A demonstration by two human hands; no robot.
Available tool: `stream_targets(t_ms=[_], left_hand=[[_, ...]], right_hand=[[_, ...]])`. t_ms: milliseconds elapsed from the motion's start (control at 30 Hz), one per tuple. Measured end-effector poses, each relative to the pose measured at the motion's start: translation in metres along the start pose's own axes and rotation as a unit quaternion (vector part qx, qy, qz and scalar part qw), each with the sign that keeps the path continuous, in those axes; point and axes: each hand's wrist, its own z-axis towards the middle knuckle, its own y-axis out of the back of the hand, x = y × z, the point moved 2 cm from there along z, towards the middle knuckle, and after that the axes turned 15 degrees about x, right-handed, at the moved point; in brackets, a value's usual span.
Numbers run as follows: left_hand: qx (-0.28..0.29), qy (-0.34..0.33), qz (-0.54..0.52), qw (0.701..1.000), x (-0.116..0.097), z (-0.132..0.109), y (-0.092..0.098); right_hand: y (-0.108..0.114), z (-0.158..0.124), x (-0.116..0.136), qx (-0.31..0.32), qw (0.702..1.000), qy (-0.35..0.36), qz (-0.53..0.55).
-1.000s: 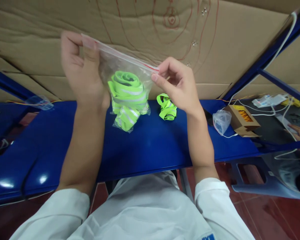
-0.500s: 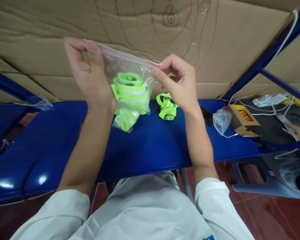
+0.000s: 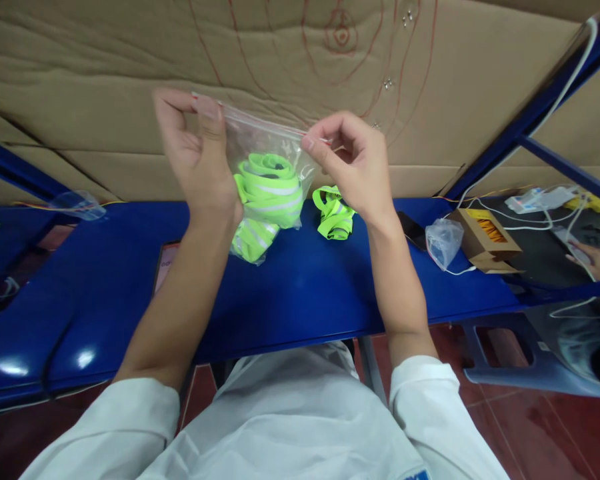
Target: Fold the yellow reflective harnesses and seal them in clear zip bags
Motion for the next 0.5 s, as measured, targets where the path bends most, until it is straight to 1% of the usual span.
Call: stream_targets(t_ms=[167, 300, 367, 500], left_hand=[[-0.013, 0.048, 0.0, 0.999, 0.0002, -0.0019, 0.0012], [-0.024, 0.057, -0.017, 0.998, 0.0014, -0.0018, 0.0023], [-0.014, 0.064, -0.034, 0.997, 0.0025, -0.0015, 0.0031], [-0.014, 0.073, -0.059, 0.995, 0.0025, -0.0017, 0.0046]], right_hand=[[-0.0005, 0.0008, -0.003, 0.015, 1.0, -0.004, -0.017], [0.0002, -0.001, -0.0044, 0.037, 0.999, -0.017, -0.018], [-0.0005, -0.0024, -0.0031, 0.037, 0.999, -0.015, -0.028], [-0.003, -0.0049, 0.0011, 0.031, 0.998, -0.019, -0.057]])
